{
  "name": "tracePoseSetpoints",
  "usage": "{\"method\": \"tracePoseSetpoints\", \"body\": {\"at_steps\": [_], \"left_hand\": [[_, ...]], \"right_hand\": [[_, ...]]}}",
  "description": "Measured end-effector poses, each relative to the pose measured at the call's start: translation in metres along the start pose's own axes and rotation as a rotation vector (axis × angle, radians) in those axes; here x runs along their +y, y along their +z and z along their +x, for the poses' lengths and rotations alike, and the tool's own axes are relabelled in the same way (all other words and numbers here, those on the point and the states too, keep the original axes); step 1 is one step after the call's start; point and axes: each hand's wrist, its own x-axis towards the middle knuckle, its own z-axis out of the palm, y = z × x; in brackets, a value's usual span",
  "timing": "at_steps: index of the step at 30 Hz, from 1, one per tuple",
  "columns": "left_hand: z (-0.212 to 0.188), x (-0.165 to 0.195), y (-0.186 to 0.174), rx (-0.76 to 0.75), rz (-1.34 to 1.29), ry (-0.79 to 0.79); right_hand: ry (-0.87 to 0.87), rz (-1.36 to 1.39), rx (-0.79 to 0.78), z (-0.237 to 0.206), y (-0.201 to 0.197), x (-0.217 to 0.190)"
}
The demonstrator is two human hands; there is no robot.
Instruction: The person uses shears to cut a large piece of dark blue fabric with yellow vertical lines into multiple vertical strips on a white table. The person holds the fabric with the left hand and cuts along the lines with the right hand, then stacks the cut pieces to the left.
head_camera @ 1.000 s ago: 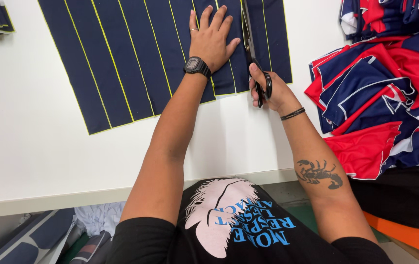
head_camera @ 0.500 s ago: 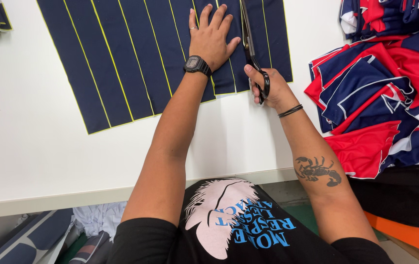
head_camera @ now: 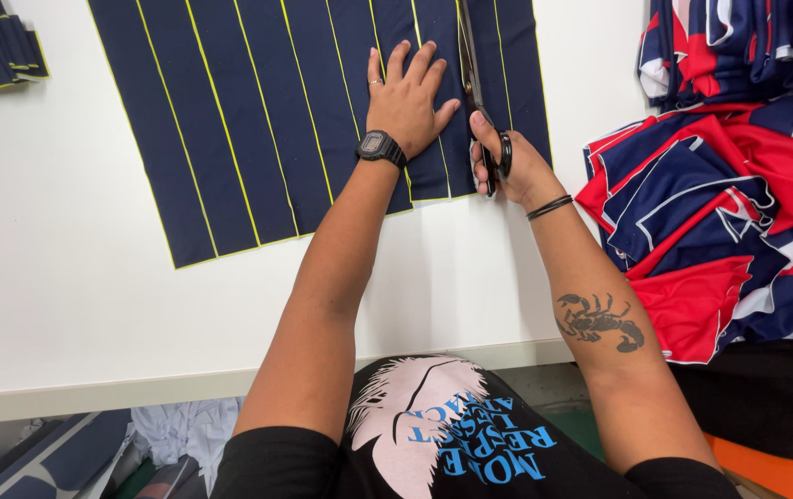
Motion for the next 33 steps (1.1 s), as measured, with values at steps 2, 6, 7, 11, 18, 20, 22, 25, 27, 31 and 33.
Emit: {"method": "tracePoseSetpoints", "body": {"at_steps": [2, 6, 7, 11, 18, 20, 22, 25, 27, 31, 33], "left_hand": [[0.0, -0.001, 0.0, -0.003, 0.0, 0.001], [0.002, -0.002, 0.0, -0.005, 0.002, -0.001], [0.003, -0.002, 0.0, -0.012, 0.001, -0.005], [0.005, -0.002, -0.001, -0.045, 0.006, -0.016], [0.007, 0.0, -0.003, -0.074, 0.024, -0.034], [0.007, 0.0, -0.004, -0.069, 0.021, -0.032], [0.005, 0.0, -0.004, -0.07, 0.021, -0.036], [0.006, 0.0, -0.005, -0.068, 0.021, -0.036], [0.006, 0.0, -0.005, -0.062, 0.02, -0.036], [0.007, 0.0, -0.004, -0.063, 0.015, -0.033], [0.007, 0.0, -0.003, -0.069, 0.015, -0.037]], "right_hand": [[-0.013, 0.018, -0.014, 0.003, 0.0, -0.004], [0.012, 0.014, 0.014, 0.005, 0.001, -0.007], [0.0, 0.032, 0.01, 0.006, 0.002, -0.007], [-0.015, 0.05, 0.023, 0.008, 0.004, -0.01], [0.026, 0.016, 0.037, 0.005, 0.005, -0.015], [0.051, -0.007, 0.011, 0.005, 0.004, -0.019], [0.059, -0.005, -0.017, 0.008, 0.004, -0.025], [0.054, -0.025, -0.01, 0.014, 0.003, -0.036], [0.046, -0.033, -0.002, 0.017, 0.003, -0.041], [0.038, -0.02, -0.001, 0.02, 0.003, -0.045], [0.032, -0.016, -0.001, 0.02, 0.002, -0.046]]}}
